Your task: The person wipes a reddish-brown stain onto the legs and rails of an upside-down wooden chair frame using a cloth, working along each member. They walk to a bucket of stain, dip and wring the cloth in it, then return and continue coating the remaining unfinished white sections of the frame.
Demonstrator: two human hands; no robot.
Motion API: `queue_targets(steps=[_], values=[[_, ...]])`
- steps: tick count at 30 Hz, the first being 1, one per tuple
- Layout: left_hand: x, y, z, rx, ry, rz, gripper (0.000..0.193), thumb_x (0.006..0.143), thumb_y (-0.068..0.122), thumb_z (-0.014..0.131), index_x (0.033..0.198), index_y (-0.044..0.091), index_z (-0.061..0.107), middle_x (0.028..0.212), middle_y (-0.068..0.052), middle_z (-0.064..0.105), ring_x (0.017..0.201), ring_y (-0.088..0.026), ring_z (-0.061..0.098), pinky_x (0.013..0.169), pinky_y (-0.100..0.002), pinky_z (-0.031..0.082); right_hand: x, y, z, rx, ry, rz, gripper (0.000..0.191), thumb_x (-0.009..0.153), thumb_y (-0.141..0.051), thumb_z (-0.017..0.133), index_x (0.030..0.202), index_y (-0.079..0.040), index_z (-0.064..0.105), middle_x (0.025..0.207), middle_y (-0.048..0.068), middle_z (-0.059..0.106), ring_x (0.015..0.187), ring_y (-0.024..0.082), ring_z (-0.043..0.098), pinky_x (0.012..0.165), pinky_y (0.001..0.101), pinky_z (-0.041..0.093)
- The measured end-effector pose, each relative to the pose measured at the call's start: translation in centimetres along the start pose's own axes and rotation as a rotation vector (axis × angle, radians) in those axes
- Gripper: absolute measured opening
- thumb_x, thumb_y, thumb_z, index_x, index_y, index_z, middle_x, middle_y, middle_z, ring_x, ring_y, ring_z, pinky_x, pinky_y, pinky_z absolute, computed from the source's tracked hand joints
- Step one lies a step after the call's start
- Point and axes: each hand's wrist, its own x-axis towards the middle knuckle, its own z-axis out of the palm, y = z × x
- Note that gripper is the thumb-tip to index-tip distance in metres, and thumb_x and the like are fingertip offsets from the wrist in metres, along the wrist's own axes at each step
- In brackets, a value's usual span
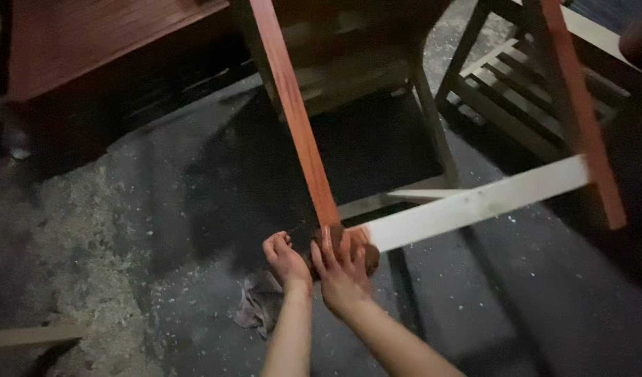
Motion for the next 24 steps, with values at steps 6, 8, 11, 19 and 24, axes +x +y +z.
queue_targets(steps=[6, 8, 11, 19, 24], values=[[-4.9, -2.6, 0.3, 0.224, 0.042, 0.003, 0.033, 0.098, 0.032, 0.048, 0.11, 0.005, 0.064, 0.109, -0.009, 0.068, 0.105, -0.024, 0.063, 0.097, -0.037, 0.046, -8.7, 2.1, 4.6, 0.305, -0.189, -0.053, 0.09, 0.083, -0.032, 0.067, 0.159, -0.021, 0.02, 0.171, 0.012, 0.009, 0.148, 0.046, 0.01, 0.112, 0.0651, 0.024], [-5.4, -3.8, 0.6, 0.255, 0.036, 0.107, 0.034, 0.098, 0.032, 0.049, 0.109, 0.004, 0.064, 0.11, -0.011, 0.069, 0.107, -0.024, 0.064, 0.098, -0.037, 0.047, -10.2, 3.6, 6.0, 0.251, -0.053, -0.095, 0.093, 0.077, -0.027, 0.074, 0.158, -0.021, 0.028, 0.17, 0.015, 0.014, 0.149, 0.047, 0.016, 0.106, 0.0704, 0.027], [-5.7, -5.2, 1.2, 0.292, 0.06, 0.034, 0.036, 0.1, 0.035, 0.048, 0.111, 0.005, 0.064, 0.111, -0.013, 0.068, 0.108, -0.029, 0.064, 0.098, -0.04, 0.048, -11.6, 8.8, 6.3, 0.376, -0.043, -0.029, 0.1, 0.068, -0.021, 0.082, 0.157, -0.024, 0.035, 0.163, 0.012, 0.027, 0.146, 0.041, 0.029, 0.11, 0.0655, 0.031], [-6.3, -4.7, 3.9, 0.579, 0.181, -0.116, 0.045, 0.1, 0.045, 0.042, 0.123, 0.012, 0.062, 0.126, -0.014, 0.063, 0.117, -0.037, 0.059, 0.098, -0.049, 0.044, -6.8, 15.0, -3.1, 0.513, 0.685, 0.211, 0.074, 0.08, -0.002, 0.076, 0.145, -0.028, 0.052, 0.156, 0.019, 0.036, 0.142, 0.044, 0.039, 0.114, 0.0546, 0.04], [-7.1, -5.0, 4.0, 0.462, 0.285, -0.205, 0.046, 0.1, 0.044, 0.038, 0.121, 0.01, 0.062, 0.124, -0.013, 0.068, 0.112, -0.036, 0.065, 0.095, -0.047, 0.048, 0.2, 9.3, -0.9, 0.114, 0.359, 0.107, 0.079, 0.075, -0.019, 0.074, 0.146, -0.045, 0.053, 0.157, 0.013, 0.037, 0.145, 0.045, 0.029, 0.11, 0.063, 0.028]])
